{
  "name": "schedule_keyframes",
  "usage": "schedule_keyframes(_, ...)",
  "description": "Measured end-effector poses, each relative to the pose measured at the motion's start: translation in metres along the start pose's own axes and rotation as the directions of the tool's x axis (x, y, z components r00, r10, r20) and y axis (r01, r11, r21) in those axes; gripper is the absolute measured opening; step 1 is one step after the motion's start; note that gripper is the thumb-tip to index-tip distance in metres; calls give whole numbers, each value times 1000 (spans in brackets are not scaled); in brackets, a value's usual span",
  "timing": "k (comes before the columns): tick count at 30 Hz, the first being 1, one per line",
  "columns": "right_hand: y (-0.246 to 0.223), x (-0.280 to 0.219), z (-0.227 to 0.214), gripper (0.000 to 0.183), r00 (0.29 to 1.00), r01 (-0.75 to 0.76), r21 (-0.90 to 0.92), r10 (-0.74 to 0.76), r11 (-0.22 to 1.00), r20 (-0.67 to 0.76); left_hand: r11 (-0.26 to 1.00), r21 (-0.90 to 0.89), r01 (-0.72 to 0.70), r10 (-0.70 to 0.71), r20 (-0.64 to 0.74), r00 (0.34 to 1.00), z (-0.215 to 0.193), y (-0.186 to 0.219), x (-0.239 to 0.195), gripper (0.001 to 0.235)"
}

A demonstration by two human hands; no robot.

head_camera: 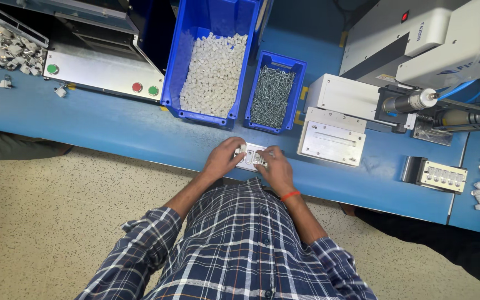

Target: The person assembles small electrical components by hand. They pick white plastic pieces and metal pins from blue bins, insert them into a white rectangular housing, and place the completed units on the table. The process is repeated multiple times.

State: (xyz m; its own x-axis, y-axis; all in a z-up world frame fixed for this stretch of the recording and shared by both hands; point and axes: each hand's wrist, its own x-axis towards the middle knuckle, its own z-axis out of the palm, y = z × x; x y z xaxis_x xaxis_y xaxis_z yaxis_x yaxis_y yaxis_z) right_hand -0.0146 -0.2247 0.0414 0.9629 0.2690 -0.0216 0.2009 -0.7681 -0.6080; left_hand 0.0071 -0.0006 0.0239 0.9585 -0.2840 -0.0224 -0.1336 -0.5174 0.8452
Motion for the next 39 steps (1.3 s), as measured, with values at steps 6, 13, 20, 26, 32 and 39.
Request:
schedule_keyframes(6, -4, -2, -7, 30, 987, 149, 12, -147, 989, -64, 74, -959, 275, -392, 226, 892, 30, -18, 6, 19)
schedule_keyframes(13, 30, -36, 0, 21, 891, -261, 965, 375, -36, 255, 92, -937, 337, -332, 290, 897, 76, -50, 19, 16)
schedule_keyframes(20, 55, -47, 9, 17, 818, -422, 738, 573, 527, 58, 990, 26, -142, 138, 115, 984, 61, 9, 17, 37)
schedule_keyframes(26, 44, -30, -3, 28, 978, -111, 28, 114, 993, -172, 941, 239, -240, 192, 210, 959, 61, 20, 22, 33)
schedule_keyframes(32, 29, -19, -16, 32, 989, -97, -259, 123, 961, 86, 899, -429, -93, 107, 8, 994, 76, -18, 22, 27)
schedule_keyframes(39, -22, -3, -38, 31, 976, -171, 130, 187, 977, -115, -367, -894, 258, -307, 378, 873, 43, -33, -3, 40)
